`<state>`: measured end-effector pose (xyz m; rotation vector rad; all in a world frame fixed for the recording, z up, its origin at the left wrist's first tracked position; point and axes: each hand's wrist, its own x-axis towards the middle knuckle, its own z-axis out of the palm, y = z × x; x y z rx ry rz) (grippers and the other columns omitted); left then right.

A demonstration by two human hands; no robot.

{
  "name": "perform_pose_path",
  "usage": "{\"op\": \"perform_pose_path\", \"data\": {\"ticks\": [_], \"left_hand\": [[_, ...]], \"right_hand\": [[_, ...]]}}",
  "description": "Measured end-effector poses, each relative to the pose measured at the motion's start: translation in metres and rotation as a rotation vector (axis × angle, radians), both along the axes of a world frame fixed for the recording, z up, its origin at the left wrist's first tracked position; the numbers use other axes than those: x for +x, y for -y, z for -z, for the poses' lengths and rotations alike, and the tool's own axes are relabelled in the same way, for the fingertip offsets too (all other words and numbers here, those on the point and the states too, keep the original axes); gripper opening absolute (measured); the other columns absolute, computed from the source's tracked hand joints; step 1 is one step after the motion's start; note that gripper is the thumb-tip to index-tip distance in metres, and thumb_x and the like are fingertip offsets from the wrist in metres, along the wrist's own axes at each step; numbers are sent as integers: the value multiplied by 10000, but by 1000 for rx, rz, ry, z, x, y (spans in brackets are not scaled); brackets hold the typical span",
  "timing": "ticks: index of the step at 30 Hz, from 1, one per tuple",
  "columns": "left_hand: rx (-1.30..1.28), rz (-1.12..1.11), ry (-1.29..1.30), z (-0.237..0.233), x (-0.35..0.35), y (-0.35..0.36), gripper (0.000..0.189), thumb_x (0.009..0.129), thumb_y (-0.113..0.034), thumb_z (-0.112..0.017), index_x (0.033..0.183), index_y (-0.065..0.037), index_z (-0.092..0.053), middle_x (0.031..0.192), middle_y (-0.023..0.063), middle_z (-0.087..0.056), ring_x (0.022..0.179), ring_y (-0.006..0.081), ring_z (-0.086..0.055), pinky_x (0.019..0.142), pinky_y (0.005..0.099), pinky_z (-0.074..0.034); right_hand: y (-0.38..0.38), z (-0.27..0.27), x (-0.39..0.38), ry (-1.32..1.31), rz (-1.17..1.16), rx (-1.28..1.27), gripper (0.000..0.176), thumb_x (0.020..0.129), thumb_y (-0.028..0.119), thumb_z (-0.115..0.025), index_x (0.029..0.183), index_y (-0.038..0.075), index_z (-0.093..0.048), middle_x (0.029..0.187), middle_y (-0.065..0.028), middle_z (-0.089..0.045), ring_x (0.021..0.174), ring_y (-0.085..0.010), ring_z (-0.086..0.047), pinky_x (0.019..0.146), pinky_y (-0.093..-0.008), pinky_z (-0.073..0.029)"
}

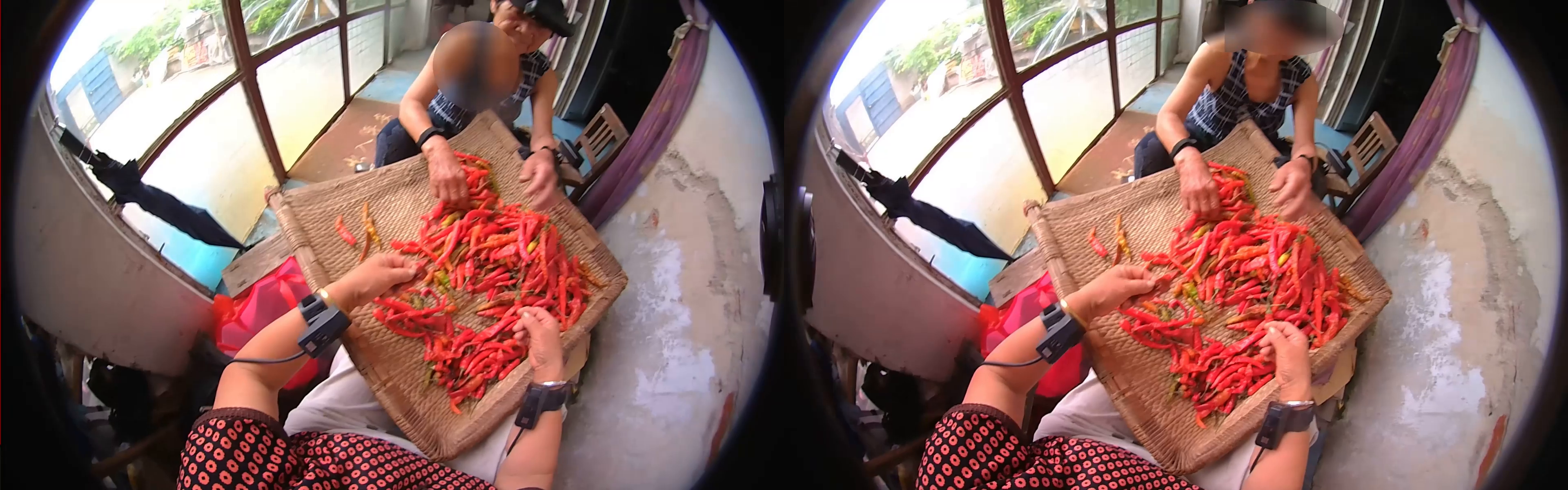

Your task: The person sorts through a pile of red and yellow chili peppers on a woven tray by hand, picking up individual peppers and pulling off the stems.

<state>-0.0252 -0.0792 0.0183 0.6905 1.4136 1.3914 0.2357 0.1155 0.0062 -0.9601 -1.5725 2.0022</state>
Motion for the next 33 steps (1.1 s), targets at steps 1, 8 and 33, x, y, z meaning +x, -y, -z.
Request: {"op": "perform_pose_path", "data": {"ticks": [1, 8, 33], "left_hand": [[-37, 4, -14, 4, -3, -1, 113, 846, -162, -522, 800, -85, -591, 630, -38, -531, 501, 28, -431, 422, 168, -314], [-38, -122, -179, 4, -41, -43, 193, 865, -220, -510, 909, -53, -595, 674, -25, -542, 518, 27, -445, 448, 170, -358], [335, 73, -1978, 18, 98, -192, 302, 759, -228, -502, 1053, -178, -548, 1161, 68, -427, 1041, 270, -410, 841, 423, -378]], "right_hand": [[-2, 3, 1, 8, -13, 11, 131, 842, 139, -522, 910, 35, -564, 642, -20, -576, 496, -58, -519, 438, -164, -411], [-3, 4, 2, 21, -53, 23, 128, 850, 128, -512, 918, 30, -560, 672, -26, -583, 511, -60, -527, 453, -164, -421], [1, 0, -4, 145, 1, 111, 136, 847, 151, -518, 879, 33, -577, 650, -10, -565, 513, -56, -501, 465, -172, -409]]}}
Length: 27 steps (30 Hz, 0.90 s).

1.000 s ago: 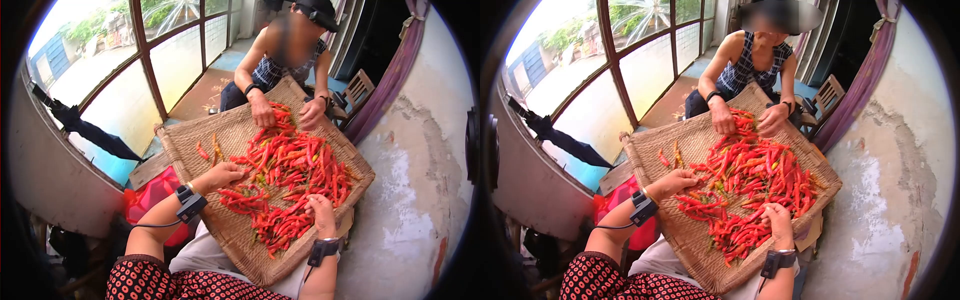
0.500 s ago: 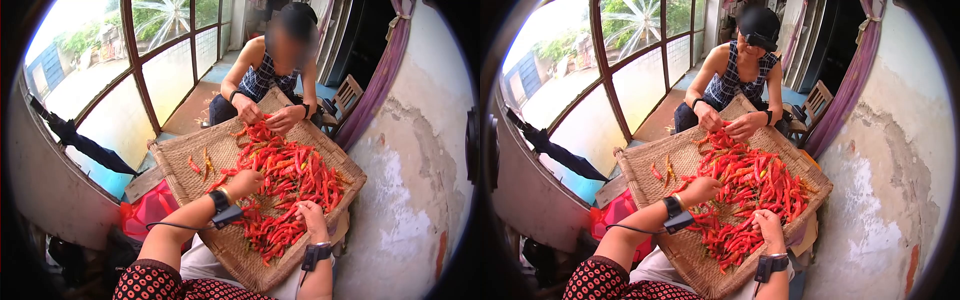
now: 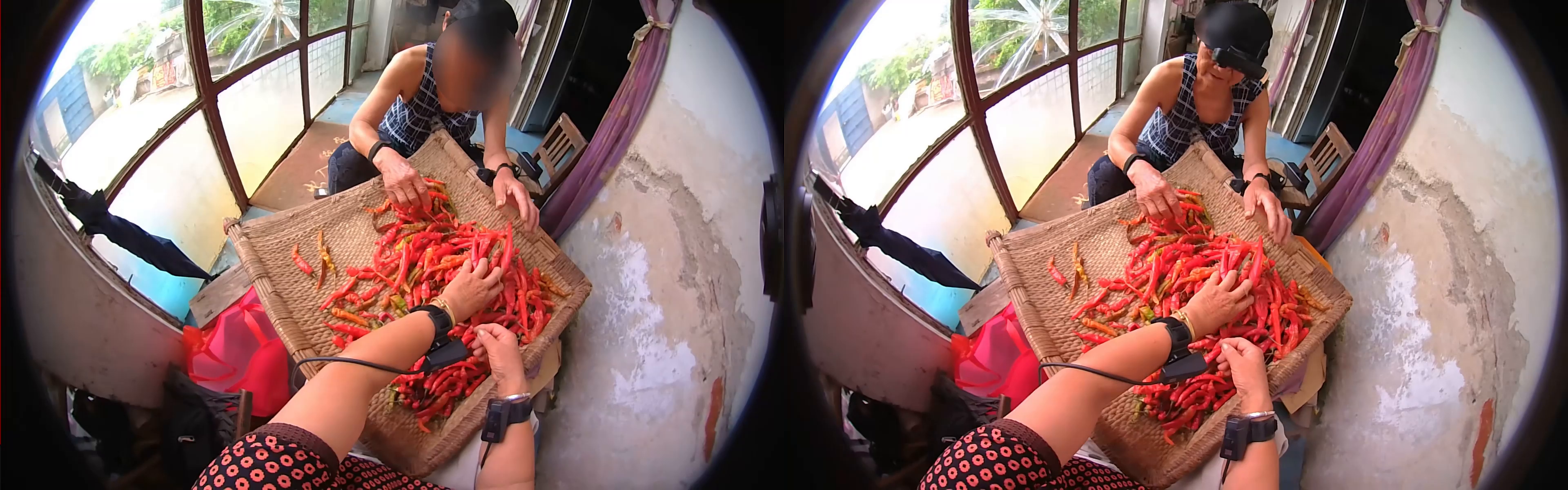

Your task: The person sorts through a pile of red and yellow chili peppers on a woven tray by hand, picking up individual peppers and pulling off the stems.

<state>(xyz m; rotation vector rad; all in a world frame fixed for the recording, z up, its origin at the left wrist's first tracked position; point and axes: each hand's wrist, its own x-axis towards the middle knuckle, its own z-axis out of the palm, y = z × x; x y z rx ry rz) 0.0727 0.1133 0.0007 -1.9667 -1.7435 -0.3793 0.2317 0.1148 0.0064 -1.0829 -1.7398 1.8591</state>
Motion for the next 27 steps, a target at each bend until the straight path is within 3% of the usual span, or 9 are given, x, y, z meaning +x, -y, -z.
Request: {"op": "perform_pose_path", "data": {"ticks": [3, 4, 9, 15, 17, 19, 21, 24, 27], "left_hand": [[-183, -1, 1, -11, -4, 6, 196, 736, -214, -522, 917, -168, -580, 1094, 56, -446, 954, 244, -441, 795, 386, -395], [-80, 57, -14, -5, -12, 6, 140, 696, -203, -555, 828, -160, -574, 1042, 60, -456, 882, 223, -471, 746, 343, -425], [-37, 169, 34, 9, -37, 32, 141, 651, -197, -585, 775, -136, -559, 977, 65, -466, 825, 214, -504, 662, 311, -465], [-286, 136, 258, 14, -42, 96, 123, 671, -176, -597, 766, -104, -568, 863, 58, -530, 797, 237, -536, 639, 331, -474], [-120, 156, 557, 15, -43, 106, 144, 673, -169, -620, 795, -101, -582, 800, 75, -564, 761, 271, -561, 630, 351, -477], [-164, 145, 655, 1, -39, 113, 133, 731, -163, -632, 826, -80, -589, 762, 56, -597, 702, 205, -590, 600, 310, -478], [-450, 180, 1557, -7, -29, 114, 135, 807, -178, -602, 857, -54, -588, 734, 25, -607, 642, 103, -575, 560, 246, -467], [-483, 239, 1793, -12, -16, 109, 143, 833, -171, -581, 894, -43, -594, 758, 10, -620, 645, 61, -563, 557, 202, -459], [-473, 233, 1959, -2, -7, 104, 151, 826, -165, -589, 921, -49, -602, 789, 8, -629, 648, 70, -570, 563, 195, -460]], "right_hand": [[1, -2, 1, 10, -7, -7, 136, 847, 148, -518, 882, 31, -577, 652, -11, -562, 512, -61, -503, 466, -173, -411], [0, -2, 1, 2, -6, -5, 137, 847, 146, -516, 883, 28, -576, 652, -13, -561, 510, -62, -503, 464, -173, -412], [-1, -2, 1, -18, -8, -5, 137, 846, 136, -512, 890, 23, -575, 651, -15, -560, 504, -64, -501, 462, -175, -414], [-2, 0, 2, -29, -9, -25, 119, 841, 119, -516, 887, 27, -576, 647, -15, -556, 508, -65, -505, 474, -177, -424], [-2, 1, 2, -19, -66, -7, 142, 827, 114, -532, 923, 18, -574, 697, -20, -569, 568, -71, -530, 499, -180, -433], [3, -8, 0, -36, -137, 21, 190, 819, 111, -540, 979, 10, -558, 767, -30, -578, 641, -83, -548, 556, -191, -449], [7, -9, -1, -47, -205, 47, 249, 810, 108, -548, 1035, 1, -542, 837, -41, -587, 715, -95, -566, 612, -203, -465], [11, -9, -2, -167, -334, 58, 336, 809, 91, -561, 1118, -22, -496, 974, -56, -571, 854, -131, -558, 796, -271, -454], [12, -20, -2, -127, -411, 8, 298, 814, 94, -555, 1086, -20, -511, 939, -54, -581, 821, -106, -563, 728, -245, -468]]}}
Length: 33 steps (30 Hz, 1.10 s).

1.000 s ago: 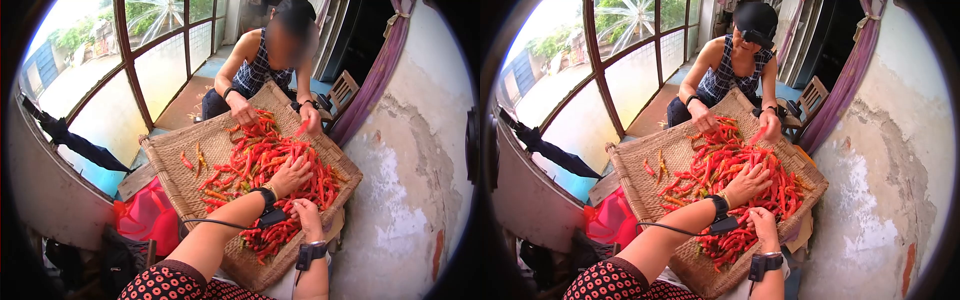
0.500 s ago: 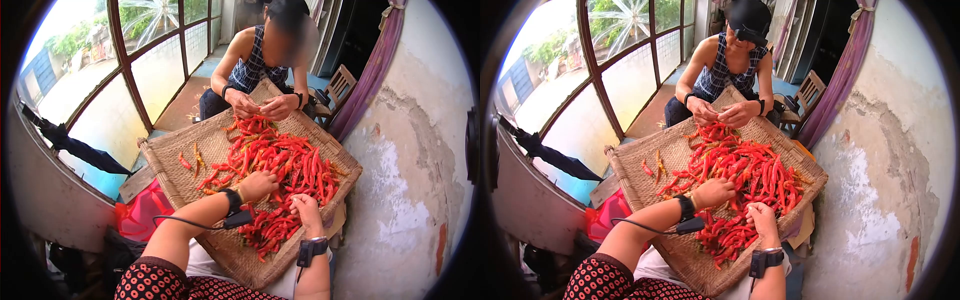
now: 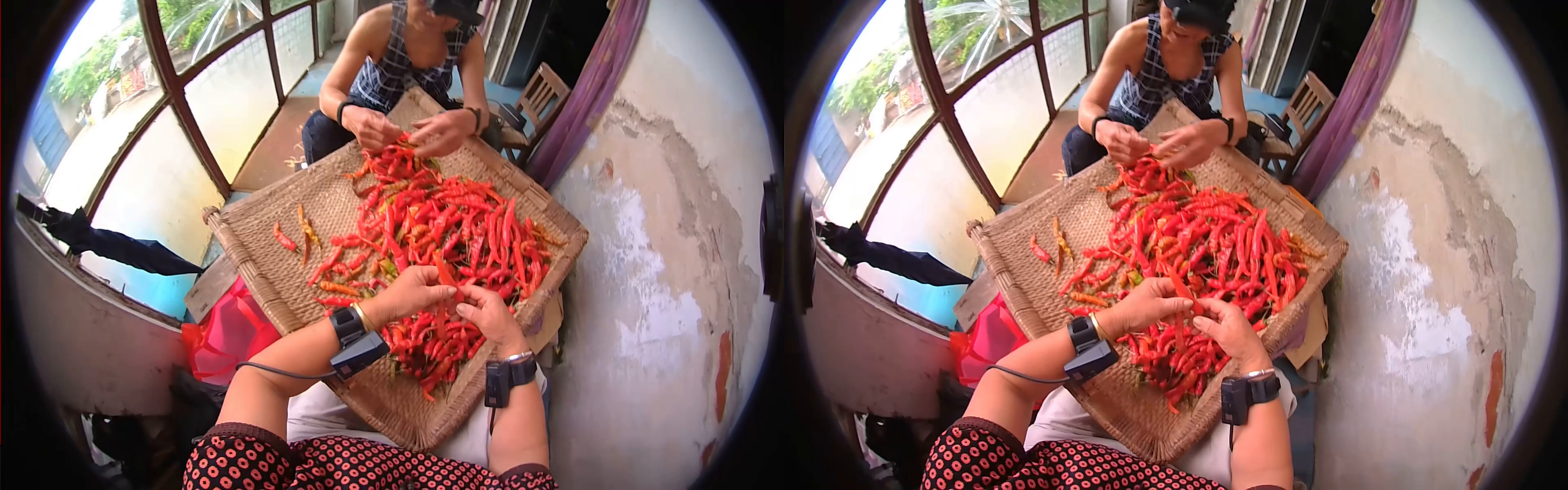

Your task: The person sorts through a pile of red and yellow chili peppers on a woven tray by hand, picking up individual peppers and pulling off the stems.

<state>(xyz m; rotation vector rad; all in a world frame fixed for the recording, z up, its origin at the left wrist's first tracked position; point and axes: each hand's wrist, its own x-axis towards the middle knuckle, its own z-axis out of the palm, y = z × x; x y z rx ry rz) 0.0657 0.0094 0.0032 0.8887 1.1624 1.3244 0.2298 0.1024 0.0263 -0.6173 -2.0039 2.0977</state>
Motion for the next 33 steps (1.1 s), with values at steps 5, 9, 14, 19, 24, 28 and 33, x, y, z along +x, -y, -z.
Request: {"op": "perform_pose_path", "data": {"ticks": [5, 9, 14, 19, 24, 28, 33], "left_hand": [[-81, 8, -59, 9, -3, -4, 131, 823, -175, -593, 861, -51, -600, 690, -6, -594, 568, 53, -529, 502, 190, -433], [-165, 81, -124, 12, -17, -1, 163, 831, -209, -582, 853, -49, -601, 652, -12, -566, 533, 56, -504, 479, 196, -422], [-113, -136, -14, -4, -3, 4, 195, 863, -207, -531, 948, -47, -603, 737, -13, -576, 506, 46, -474, 453, 186, -406], [-99, -112, 264, 11, -27, 0, 93, 844, -179, -534, 827, -88, -541, 694, -9, -566, 486, 32, -427, 423, 175, -366], [-20, -506, 596, -6, -48, -9, 193, 889, -263, -470, 962, -90, -514, 753, -22, -588, 534, 70, -495, 487, 200, -421], [-230, -120, -412, 26, -39, -3, 321, 844, -354, -513, 807, -46, -597, 680, 33, -586, 551, 133, -520, 528, 310, -439], [-210, 280, -1365, 22, -3, 4, 389, 704, -473, -591, 775, -95, -646, 657, 124, -601, 645, 301, -588, 590, 394, -464]], "right_hand": [[-5, 10, -3, 52, 193, 100, 130, 852, 119, -515, 914, 12, -556, 657, 8, -541, 557, -47, -494, 520, -181, -413], [-8, 12, -1, -7, 302, -13, 136, 869, 145, -502, 884, 21, -556, 646, 6, -537, 538, -44, -476, 501, -179, -403], [-6, 13, -2, 26, 168, -18, 144, 867, 143, -503, 896, 12, -555, 648, 7, -534, 542, -46, -481, 504, -179, -407], [-7, 15, 0, 20, 138, -37, 180, 855, 147, -521, 975, 16, -554, 680, -1, -548, 554, -57, -504, 513, -182, -415], [-9, 15, 0, 53, 370, -36, 213, 846, 168, -534, 994, 17, -551, 706, -14, -556, 563, -72, -515, 499, -181, -408], [-12, 14, -1, 91, 382, -18, 208, 847, 159, -530, 989, 7, -551, 705, -17, -552, 561, -73, -512, 502, -186, -411], [-12, 16, -2, 144, 301, 2, 198, 837, 128, -534, 975, -13, -555, 711, -16, -548, 564, -79, -508, 536, -206, -425]]}}
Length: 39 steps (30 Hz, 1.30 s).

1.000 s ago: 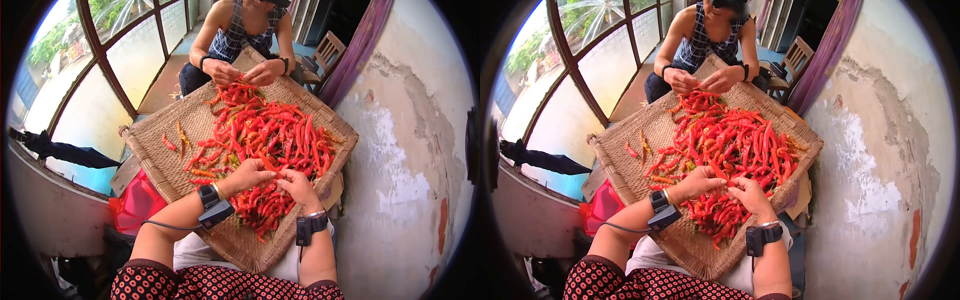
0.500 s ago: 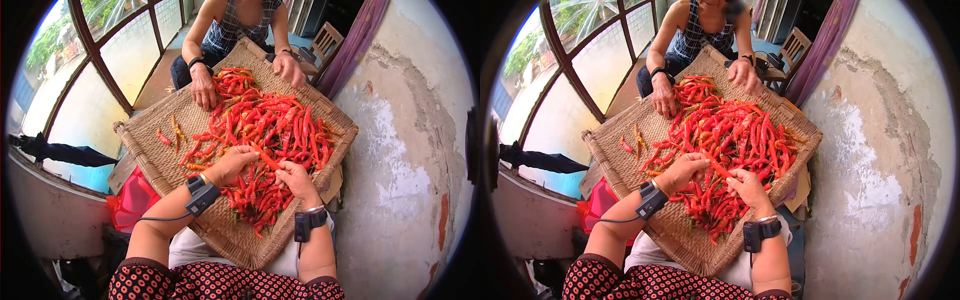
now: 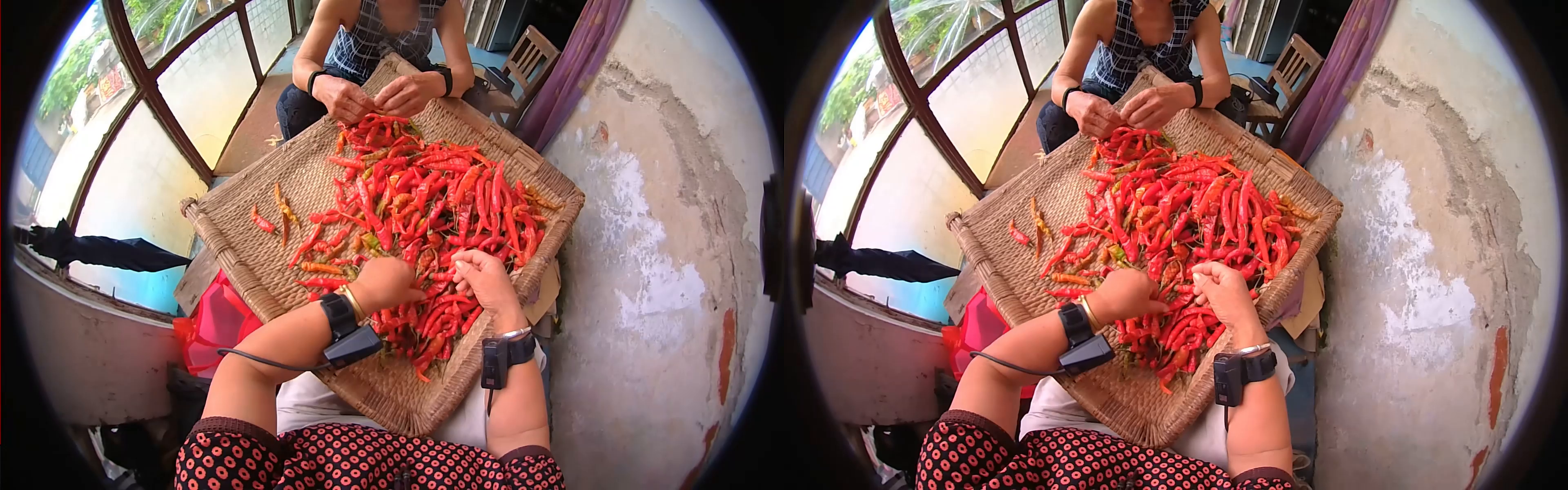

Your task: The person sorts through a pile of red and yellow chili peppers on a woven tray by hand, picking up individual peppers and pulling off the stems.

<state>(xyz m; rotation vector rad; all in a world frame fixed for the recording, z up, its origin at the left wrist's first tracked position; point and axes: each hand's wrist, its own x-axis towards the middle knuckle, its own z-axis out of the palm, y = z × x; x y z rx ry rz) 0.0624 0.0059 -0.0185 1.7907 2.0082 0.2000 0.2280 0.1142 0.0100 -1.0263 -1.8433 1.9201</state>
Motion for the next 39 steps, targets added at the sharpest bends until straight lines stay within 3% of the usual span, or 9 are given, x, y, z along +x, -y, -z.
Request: {"op": "perform_pose_path", "data": {"ticks": [4, 9, 12, 23, 27, 29, 33, 36, 39], "left_hand": [[54, -39, 17, 7, 0, 0, 337, 716, -417, -611, 732, -81, -636, 642, 119, -590, 607, 268, -586, 571, 368, -461], [71, -181, 828, -2, -3, -4, 161, 815, -197, -587, 793, -37, -592, 614, 14, -570, 554, 89, -545, 526, 242, -446], [-21, -164, 980, -19, 9, -3, 161, 826, -195, -575, 823, -35, -589, 602, 5, -539, 580, 65, -537, 526, 224, -452], [-236, -133, 1074, -20, -14, 0, 169, 859, -213, -538, 832, -62, -610, 699, -4, -606, 559, 28, -502, 511, 171, -409], [325, -514, 1620, -25, -42, -8, 245, 888, -269, -475, 964, -45, -536, 882, 28, -606, 592, 56, -527, 525, 204, -446], [344, -612, 1675, -15, -50, -11, 292, 890, -275, -467, 1062, -39, -482, 974, 47, -579, 619, 77, -534, 542, 211, -457], [234, -719, 1368, 8, -37, -6, 336, 861, -292, -512, 1071, -31, -503, 863, 49, -600, 623, 105, -557, 559, 268, -468], [233, -341, 248, 6, -27, -6, 302, 778, -305, -603, 950, -57, -591, 676, 90, -595, 672, 194, -602, 580, 322, -467], [236, -156, -154, 11, -25, -7, 332, 716, -348, -620, 890, -66, -615, 718, 128, -607, 698, 286, -599, 585, 389, -471]], "right_hand": [[-4, 9, 2, 2, -104, 52, 192, 850, 124, -517, 995, 3, -550, 719, -12, -558, 576, -63, -514, 528, -186, -419], [4, -2, -2, 26, -181, 26, 205, 807, 132, -580, 953, -12, -562, 774, -31, -576, 617, -72, -521, 574, -210, -444], [7, -3, -3, -128, -208, -32, 190, 799, 129, -594, 929, -7, -567, 759, -30, -579, 607, -69, -526, 570, -202, -450], [-2, 3, 1, -267, 201, -112, 122, 844, 161, -536, 856, 46, -574, 630, -5, -567, 503, -51, -516, 450, -164, -402], [-5, 2, 4, -295, 311, -124, 147, 852, 189, -528, 861, 49, -569, 632, -1, -567, 496, -51, -506, 446, -166, -388], [-4, 1, 4, -245, 247, -96, 148, 852, 189, -527, 855, 48, -571, 640, -3, -568, 506, -52, -507, 447, -171, -385], [-4, 3, 2, -235, 215, -95, 150, 851, 186, -524, 852, 45, -574, 642, -5, -565, 512, -51, -502, 444, -169, -382], [-4, 2, 2, -187, 187, -71, 148, 847, 178, -524, 854, 40, -577, 645, -6, -560, 516, -52, -496, 446, -167, -383], [-6, 6, 3, -167, 161, -68, 156, 854, 168, -519, 912, 29, -560, 659, -17, -572, 524, -63, -527, 471, -163, -417]]}}
